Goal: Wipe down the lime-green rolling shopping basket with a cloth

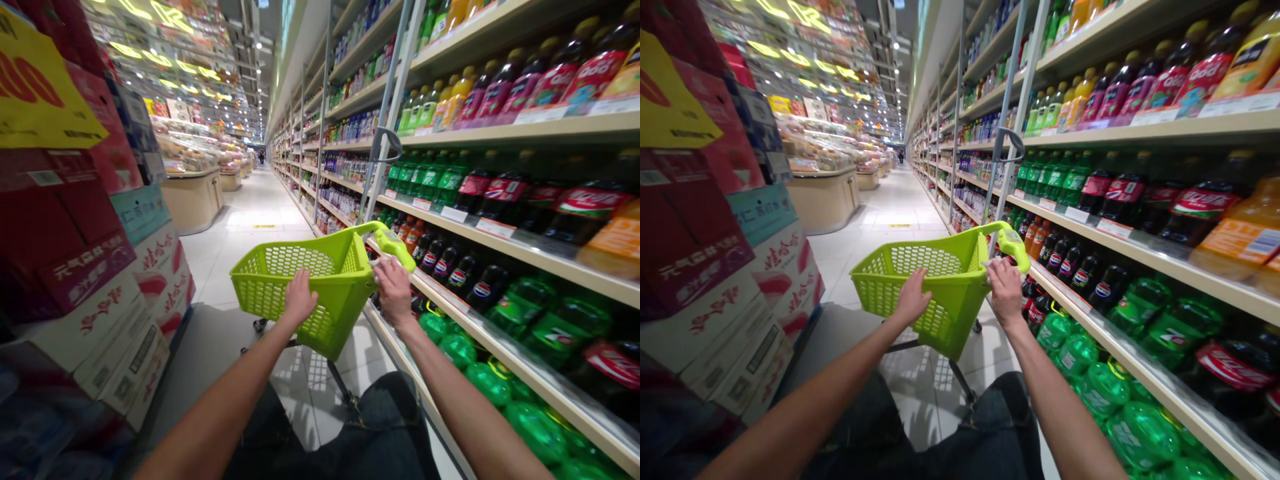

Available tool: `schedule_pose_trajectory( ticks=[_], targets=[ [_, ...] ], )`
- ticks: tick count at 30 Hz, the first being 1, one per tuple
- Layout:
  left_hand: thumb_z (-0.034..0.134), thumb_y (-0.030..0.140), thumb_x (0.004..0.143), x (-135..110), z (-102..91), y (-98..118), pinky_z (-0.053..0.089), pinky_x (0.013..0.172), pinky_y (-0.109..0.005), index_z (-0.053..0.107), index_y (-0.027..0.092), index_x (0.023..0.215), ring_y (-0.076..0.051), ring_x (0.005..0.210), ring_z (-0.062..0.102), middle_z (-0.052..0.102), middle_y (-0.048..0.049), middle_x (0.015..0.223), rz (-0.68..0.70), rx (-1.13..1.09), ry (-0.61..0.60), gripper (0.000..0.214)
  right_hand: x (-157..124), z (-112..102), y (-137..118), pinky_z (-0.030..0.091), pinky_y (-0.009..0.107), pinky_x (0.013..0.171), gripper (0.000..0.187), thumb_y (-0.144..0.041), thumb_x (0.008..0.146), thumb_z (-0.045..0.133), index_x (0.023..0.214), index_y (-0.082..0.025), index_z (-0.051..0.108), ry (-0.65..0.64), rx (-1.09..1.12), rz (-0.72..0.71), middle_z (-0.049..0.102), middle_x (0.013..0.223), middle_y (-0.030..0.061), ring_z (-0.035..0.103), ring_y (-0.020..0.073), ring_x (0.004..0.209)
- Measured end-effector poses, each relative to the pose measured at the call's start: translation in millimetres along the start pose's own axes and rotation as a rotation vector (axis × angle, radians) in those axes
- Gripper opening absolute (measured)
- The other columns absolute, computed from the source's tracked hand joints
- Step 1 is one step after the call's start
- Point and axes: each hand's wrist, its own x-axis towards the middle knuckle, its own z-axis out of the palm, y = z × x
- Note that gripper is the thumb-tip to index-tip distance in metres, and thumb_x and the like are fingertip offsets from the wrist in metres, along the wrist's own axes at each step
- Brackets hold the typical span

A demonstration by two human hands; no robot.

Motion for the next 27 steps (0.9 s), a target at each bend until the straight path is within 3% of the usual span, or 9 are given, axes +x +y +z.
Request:
schedule_pose_trajectory(
  ticks=[2, 6, 9, 13, 15, 18, 20, 22, 27],
  targets=[
    [0.049, 0.011, 0.064, 11.3, -3.9, -12.0, 0.011, 0.106, -0.047, 0.031, 0.014, 0.13, -0.024, 0.132, 0.016, 0.023, -0.0099, 0.143, 0.143, 0.293, -0.042, 0.068, -21.7, 18.3, -7.6, 0.03, 0.047, 0.1, 0.032, -0.012, 0.086, 0.035, 0.104, -0.02, 0.061, -0.068, 0.038, -0.087, 0.057, 0.118, 0.0075, 0.034, 0.0199, 0.125],
    [0.048, 0.017, 0.066, 17.2, -7.2, -25.7, 0.015, 0.105, -0.05, 0.025, 0.018, 0.133, -0.024, 0.131, 0.017, 0.024, -0.0074, 0.143, 0.181, 0.505, -0.145, 0.07, -58.0, 36.7, -21.3, 0.036, 0.044, 0.097, 0.032, -0.012, 0.087, 0.035, 0.103, -0.022, 0.061, -0.194, 0.176, -0.223, 0.061, 0.112, 0.0056, 0.04, 0.0172, 0.121],
    [0.048, 0.019, 0.067, 17.2, -7.2, -25.9, 0.016, 0.105, -0.048, 0.024, 0.019, 0.133, -0.023, 0.131, 0.017, 0.023, -0.0063, 0.143, 0.185, 0.536, -0.171, 0.071, -36.1, 25.0, -14.7, 0.036, 0.045, 0.098, 0.032, -0.013, 0.087, 0.036, 0.106, -0.021, 0.06, -0.115, 0.2, -0.163, 0.059, 0.115, 0.0069, 0.038, 0.019, 0.123],
    [0.049, 0.022, 0.067, 16.0, -4.4, -23.7, 0.017, 0.105, -0.047, 0.021, 0.017, 0.134, -0.023, 0.132, 0.014, 0.02, -0.0067, 0.144, 0.175, 0.533, -0.161, 0.073, 2.8, 16.9, -2.3, 0.023, 0.054, 0.103, 0.033, -0.015, 0.087, 0.036, 0.112, -0.02, 0.057, 0.032, 0.074, -0.016, 0.049, 0.127, 0.0082, 0.024, 0.0238, 0.129],
    [0.049, 0.022, 0.066, 14.8, -3.3, -23.0, 0.016, 0.105, -0.048, 0.021, 0.018, 0.134, -0.023, 0.132, 0.014, 0.02, -0.0067, 0.144, 0.171, 0.533, -0.163, 0.074, -8.2, 26.5, -5.8, 0.023, 0.051, 0.104, 0.034, -0.013, 0.087, 0.034, 0.109, -0.021, 0.058, -0.07, 0.077, -0.111, 0.053, 0.123, 0.0063, 0.028, 0.021, 0.128],
    [0.049, 0.02, 0.066, 12.7, -2.2, -21.2, 0.015, 0.104, -0.05, 0.021, 0.018, 0.134, -0.023, 0.132, 0.014, 0.02, -0.0057, 0.144, 0.186, 0.529, -0.191, 0.074, -51.8, 44.3, -17.7, 0.031, 0.044, 0.102, 0.036, -0.008, 0.087, 0.032, 0.106, -0.022, 0.059, -0.287, 0.159, -0.322, 0.059, 0.116, 0.0035, 0.037, 0.0165, 0.123],
    [0.048, 0.02, 0.066, 11.2, -0.7, -18.7, 0.015, 0.104, -0.051, 0.021, 0.018, 0.135, -0.024, 0.132, 0.015, 0.02, -0.0051, 0.144, 0.195, 0.527, -0.198, 0.074, -70.7, 46.9, -22.1, 0.035, 0.042, 0.1, 0.036, -0.007, 0.086, 0.033, 0.105, -0.022, 0.06, -0.347, 0.216, -0.389, 0.061, 0.113, 0.003, 0.039, 0.0153, 0.122],
    [0.049, 0.02, 0.066, 9.5, 2.2, -15.4, 0.016, 0.104, -0.051, 0.021, 0.018, 0.135, -0.024, 0.131, 0.016, 0.021, -0.0049, 0.144, 0.203, 0.526, -0.193, 0.074, -66.4, 39.1, -20.7, 0.035, 0.042, 0.099, 0.036, -0.008, 0.086, 0.034, 0.105, -0.023, 0.06, -0.307, 0.234, -0.344, 0.06, 0.114, 0.0036, 0.037, 0.0156, 0.123],
    [0.048, 0.02, 0.065, 3.2, 10.8, -8.8, 0.019, 0.104, -0.046, 0.024, 0.017, 0.134, -0.024, 0.129, 0.02, 0.024, -0.0044, 0.143, 0.249, 0.524, -0.158, 0.073, -16.5, 19.3, -3.0, 0.022, 0.049, 0.104, 0.034, -0.011, 0.086, 0.036, 0.109, -0.021, 0.058, -0.072, 0.052, -0.095, 0.054, 0.121, 0.0064, 0.026, 0.0202, 0.129]
  ],
)
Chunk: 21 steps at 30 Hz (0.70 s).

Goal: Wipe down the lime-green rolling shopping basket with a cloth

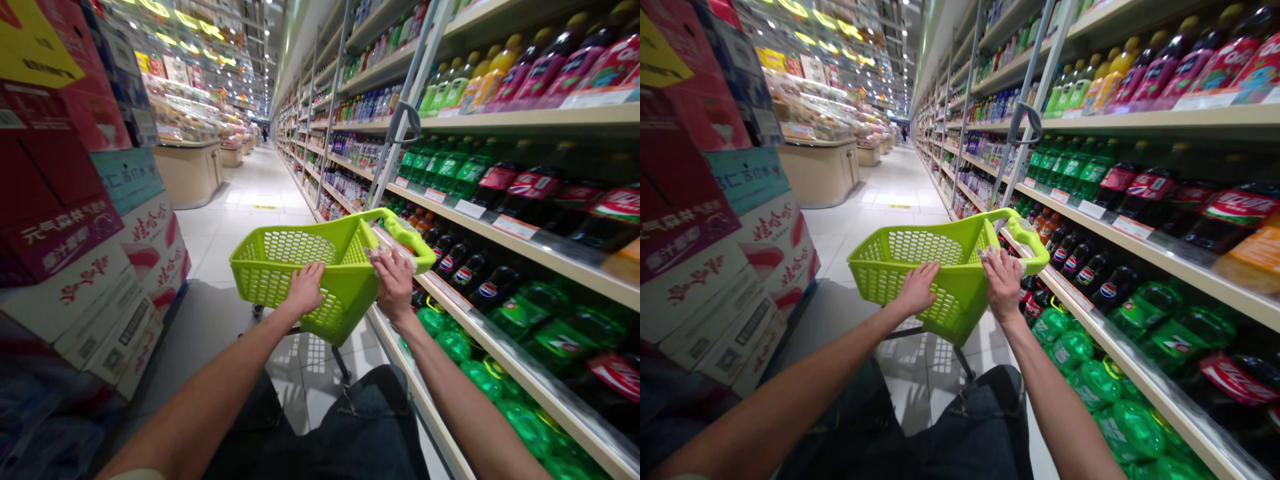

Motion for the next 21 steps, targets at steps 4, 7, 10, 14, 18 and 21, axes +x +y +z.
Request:
schedule_pose_trajectory(
  ticks=[4, 7, 10, 14, 18, 21],
  targets=[
    [0.045, 0.017, 0.065, -2.8, 2.1, 2.1, 0.017, 0.105, -0.045, 0.026, 0.018, 0.133, -0.021, 0.129, 0.021, 0.026, -0.0022, 0.142, 0.056, 0.008, 0.007, 0.071, -26.3, 14.7, 2.1, 0.026, 0.046, 0.103, 0.036, -0.008, 0.086, 0.033, 0.107, -0.021, 0.059, -0.115, 0.016, -0.154, 0.059, 0.116, 0.0052, 0.033, 0.0181, 0.125],
    [0.044, 0.018, 0.065, -2.3, 2.5, 3.7, 0.017, 0.106, -0.044, 0.026, 0.019, 0.133, -0.019, 0.13, 0.02, 0.025, -0.0016, 0.143, 0.053, 0.002, -0.008, 0.07, -47.3, 22.3, -3.1, 0.032, 0.044, 0.1, 0.034, -0.009, 0.086, 0.035, 0.106, -0.021, 0.059, -0.146, 0.103, -0.265, 0.061, 0.112, 0.0052, 0.037, 0.0171, 0.123],
    [0.044, 0.019, 0.065, -0.9, 2.2, 7.9, 0.019, 0.106, -0.044, 0.027, 0.018, 0.132, -0.019, 0.13, 0.021, 0.026, -0.0018, 0.142, 0.017, -0.026, -0.018, 0.069, -27.2, 16.3, -7.0, 0.033, 0.044, 0.1, 0.034, -0.009, 0.085, 0.037, 0.11, -0.021, 0.058, -0.007, 0.135, -0.216, 0.06, 0.114, 0.0066, 0.035, 0.018, 0.124],
    [0.044, 0.021, 0.067, -1.6, 2.1, 6.6, 0.019, 0.106, -0.045, 0.027, 0.019, 0.132, -0.019, 0.13, 0.02, 0.026, -0.0009, 0.142, 0.017, -0.046, -0.022, 0.068, 9.5, 20.1, -12.2, 0.024, 0.048, 0.104, 0.037, -0.009, 0.085, 0.037, 0.115, -0.021, 0.055, 0.141, 0.085, -0.103, 0.056, 0.12, 0.007, 0.027, 0.0201, 0.128],
    [0.044, 0.021, 0.068, -6.3, 2.7, -12.0, 0.017, 0.106, -0.048, 0.025, 0.016, 0.133, -0.021, 0.131, 0.017, 0.024, -0.0052, 0.143, -0.097, 0.013, -0.013, 0.067, -20.8, 45.9, -21.6, 0.026, 0.041, 0.106, 0.036, -0.009, 0.087, 0.035, 0.113, -0.021, 0.056, -0.052, 0.104, -0.242, 0.058, 0.116, 0.0049, 0.029, 0.0156, 0.127],
    [0.044, 0.018, 0.067, -9.5, 2.7, -24.7, 0.016, 0.106, -0.05, 0.022, 0.013, 0.134, -0.022, 0.133, 0.012, 0.018, -0.006, 0.145, -0.158, 0.061, -0.009, 0.071, -48.6, 55.4, -29.3, 0.033, 0.038, 0.102, 0.035, -0.009, 0.088, 0.034, 0.11, -0.02, 0.058, -0.129, 0.132, -0.306, 0.06, 0.114, 0.0045, 0.033, 0.015, 0.126]
  ],
)
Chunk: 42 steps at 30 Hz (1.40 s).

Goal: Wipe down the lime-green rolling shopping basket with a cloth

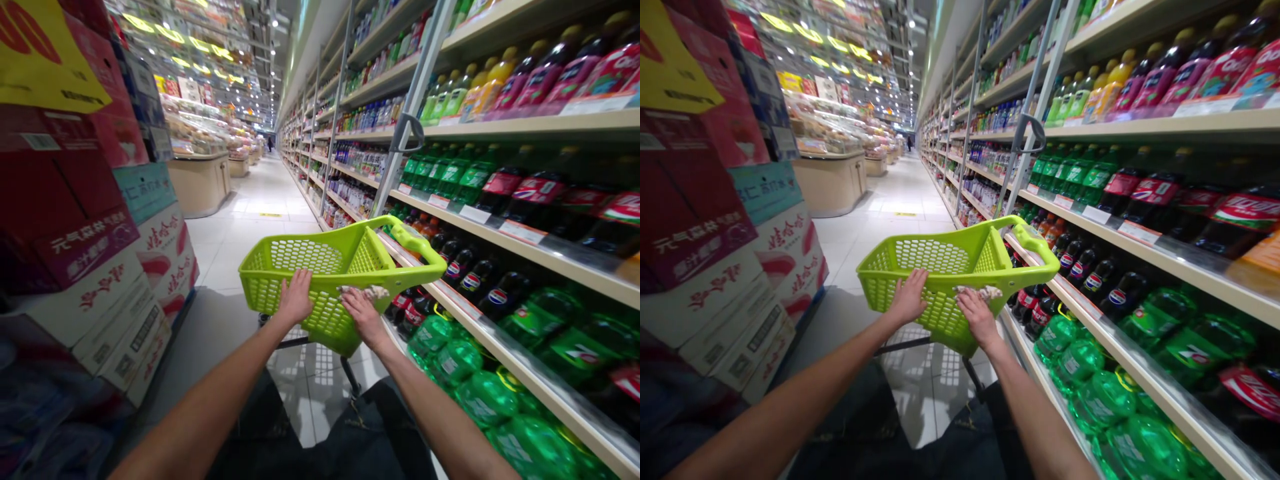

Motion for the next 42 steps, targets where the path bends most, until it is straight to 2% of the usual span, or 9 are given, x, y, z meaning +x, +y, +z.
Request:
schedule_pose_trajectory(
  ticks=[3, 8, 15, 22, 29, 34, 37, 39, 42],
  targets=[
    [0.045, 0.018, 0.066, -1.0, -0.5, -3.5, 0.016, 0.105, -0.05, 0.02, 0.012, 0.135, -0.022, 0.133, 0.01, 0.017, -0.0059, 0.145, 0.022, 0.009, -0.029, 0.073, 13.6, -4.3, -6.6, 0.036, 0.038, 0.099, 0.035, -0.01, 0.088, 0.033, 0.11, -0.021, 0.057, 0.038, 0.054, -0.018, 0.061, 0.112, 0.0043, 0.034, 0.0151, 0.125],
    [0.045, 0.019, 0.067, -4.1, -1.7, -6.4, 0.014, 0.106, -0.049, 0.02, 0.013, 0.135, -0.022, 0.133, 0.011, 0.017, -0.0062, 0.145, 0.078, 0.017, -0.032, 0.073, 60.9, -2.7, -11.2, 0.022, 0.046, 0.104, 0.037, -0.009, 0.087, 0.034, 0.116, -0.022, 0.054, 0.127, -0.032, 0.105, 0.055, 0.121, 0.0061, 0.029, 0.0187, 0.128],
    [0.044, 0.016, 0.066, -9.4, 1.4, -22.7, 0.016, 0.106, -0.049, 0.02, 0.013, 0.135, -0.022, 0.133, 0.01, 0.016, -0.0069, 0.145, 0.02, 0.047, -0.005, 0.073, 17.4, 25.3, -29.9, 0.033, 0.039, 0.099, 0.033, -0.01, 0.087, 0.034, 0.108, -0.02, 0.058, -0.053, -0.019, -0.091, 0.06, 0.114, 0.0039, 0.037, 0.0162, 0.123],
    [0.045, 0.018, 0.067, -12.0, 2.8, -25.6, 0.015, 0.106, -0.05, 0.021, 0.014, 0.135, -0.021, 0.133, 0.011, 0.017, -0.0053, 0.145, 0.06, 0.019, -0.013, 0.072, 86.4, 17.4, -29.5, 0.023, 0.044, 0.102, 0.036, -0.011, 0.087, 0.034, 0.116, -0.022, 0.053, 0.081, -0.066, 0.052, 0.054, 0.122, 0.0042, 0.029, 0.0195, 0.128],
    [0.044, 0.016, 0.067, -16.4, 6.8, -36.6, 0.016, 0.105, -0.05, 0.022, 0.013, 0.134, -0.022, 0.133, 0.011, 0.018, -0.0073, 0.145, -0.036, 0.057, 0.051, 0.071, 32.3, 44.7, -44.5, 0.029, 0.04, 0.1, 0.033, -0.013, 0.086, 0.038, 0.114, -0.021, 0.055, -0.144, -0.051, -0.1, 0.057, 0.119, 0.0049, 0.038, 0.017, 0.121],
    [0.043, 0.016, 0.068, -16.3, -0.1, -45.2, 0.014, 0.107, -0.047, 0.026, 0.015, 0.133, -0.02, 0.132, 0.015, 0.023, -0.0058, 0.143, 0.077, 0.05, 0.019, 0.067, 74.0, 35.6, -45.8, 0.027, 0.042, 0.101, 0.037, -0.011, 0.086, 0.035, 0.117, -0.023, 0.052, -0.011, 0.007, 0.029, 0.054, 0.123, 0.0048, 0.032, 0.0177, 0.126],
    [0.042, 0.016, 0.069, -17.0, -2.3, -63.7, 0.015, 0.106, -0.048, 0.028, 0.013, 0.132, -0.023, 0.132, 0.016, 0.024, -0.0086, 0.142, -0.055, 0.069, 0.066, 0.065, 94.8, 39.9, -45.1, 0.023, 0.045, 0.103, 0.037, -0.011, 0.086, 0.036, 0.118, -0.024, 0.051, 0.004, 0.001, 0.038, 0.053, 0.123, 0.004, 0.03, 0.0186, 0.127],
    [0.043, 0.015, 0.068, -17.6, -2.0, -76.5, 0.017, 0.105, -0.049, 0.026, 0.012, 0.133, -0.024, 0.132, 0.015, 0.024, -0.0096, 0.142, -0.137, 0.088, 0.074, 0.067, 87.4, 47.1, -47.3, 0.025, 0.044, 0.102, 0.036, -0.011, 0.087, 0.036, 0.116, -0.023, 0.053, -0.047, 0.007, -0.037, 0.054, 0.122, 0.0037, 0.032, 0.0181, 0.126],
    [0.043, 0.014, 0.067, -17.9, -1.5, -87.0, 0.017, 0.106, -0.047, 0.025, 0.013, 0.134, -0.023, 0.132, 0.014, 0.023, -0.0078, 0.143, -0.082, 0.092, 0.044, 0.069, 61.3, 56.2, -55.5, 0.031, 0.041, 0.099, 0.034, -0.012, 0.087, 0.037, 0.114, -0.021, 0.054, -0.126, 0.015, -0.129, 0.055, 0.121, 0.0043, 0.036, 0.0187, 0.123]
  ],
)
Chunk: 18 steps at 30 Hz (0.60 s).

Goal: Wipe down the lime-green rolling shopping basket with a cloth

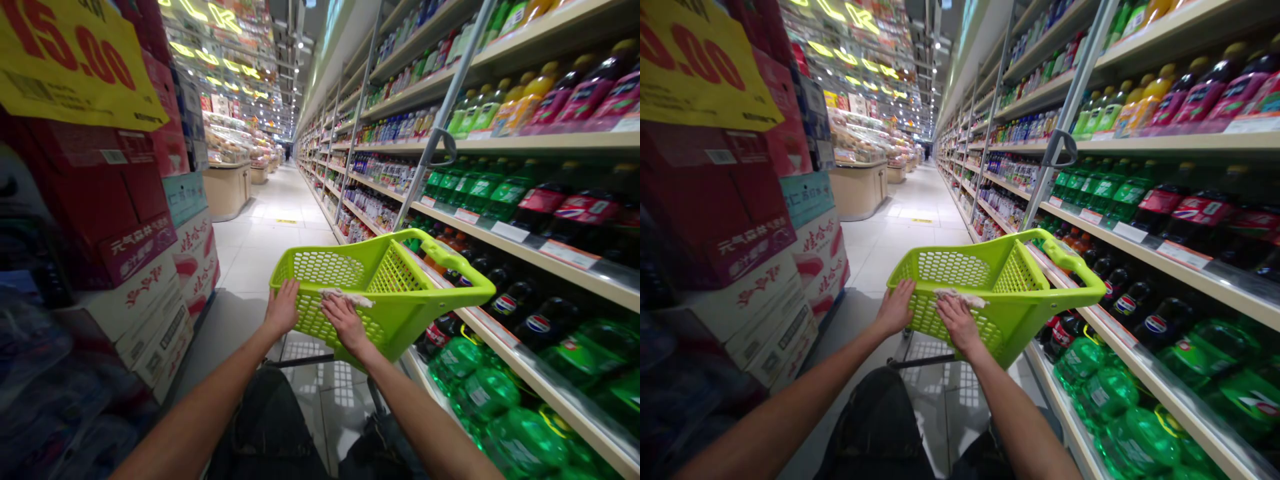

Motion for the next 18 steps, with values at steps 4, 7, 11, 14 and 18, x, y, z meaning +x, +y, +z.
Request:
schedule_pose_trajectory(
  ticks=[4, 7, 11, 14, 18],
  targets=[
    [0.042, 0.011, 0.065, 2.1, -2.5, -2.8, 0.018, 0.106, -0.044, 0.026, 0.012, 0.133, -0.021, 0.132, 0.017, 0.024, -0.0071, 0.143, 0.048, -0.024, -0.028, 0.07, -3.7, 1.6, -13.1, 0.037, 0.039, 0.094, 0.032, -0.015, 0.087, 0.037, 0.113, -0.021, 0.055, -0.028, 0.042, -0.074, 0.058, 0.116, 0.0052, 0.045, 0.018, 0.115],
    [0.04, 0.008, 0.066, 4.0, -4.2, -11.9, 0.019, 0.106, -0.043, 0.027, 0.013, 0.132, -0.019, 0.132, 0.018, 0.026, -0.0069, 0.142, 0.065, -0.053, -0.047, 0.068, 21.5, -2.7, -13.3, 0.035, 0.038, 0.096, 0.035, -0.013, 0.087, 0.035, 0.116, -0.022, 0.053, 0.069, 0.051, 0.029, 0.056, 0.12, 0.0046, 0.042, 0.0178, 0.118],
    [0.036, 0.006, 0.068, 3.2, -2.7, -33.6, 0.024, 0.104, -0.048, 0.027, 0.014, 0.132, -0.02, 0.131, 0.02, 0.022, -0.0091, 0.143, -0.149, -0.088, -0.05, 0.065, 31.3, 9.6, -11.8, 0.031, 0.042, 0.099, 0.037, -0.01, 0.086, 0.035, 0.117, -0.02, 0.052, 0.106, 0.04, 0.08, 0.054, 0.123, 0.0053, 0.036, 0.0201, 0.123],
    [0.033, 0.002, 0.067, 1.1, -2.0, -43.6, 0.024, 0.104, -0.047, 0.029, 0.017, 0.131, -0.018, 0.131, 0.021, 0.023, -0.0061, 0.143, -0.124, -0.098, -0.084, 0.067, 9.6, 28.8, -22.5, 0.037, 0.038, 0.094, 0.033, -0.012, 0.087, 0.036, 0.113, -0.02, 0.056, 0.0, 0.092, -0.056, 0.059, 0.115, 0.0046, 0.045, 0.0181, 0.116],
    [0.031, 0.0, 0.067, 1.0, -2.8, -45.0, 0.024, 0.102, -0.053, 0.028, 0.023, 0.131, -0.018, 0.131, 0.022, 0.024, -0.0027, 0.143, -0.104, -0.119, -0.111, 0.068, 22.0, 35.9, -40.3, 0.038, 0.036, 0.094, 0.035, -0.014, 0.088, 0.033, 0.114, -0.023, 0.055, 0.003, 0.128, -0.034, 0.059, 0.116, 0.0037, 0.044, 0.0163, 0.117]
  ],
)
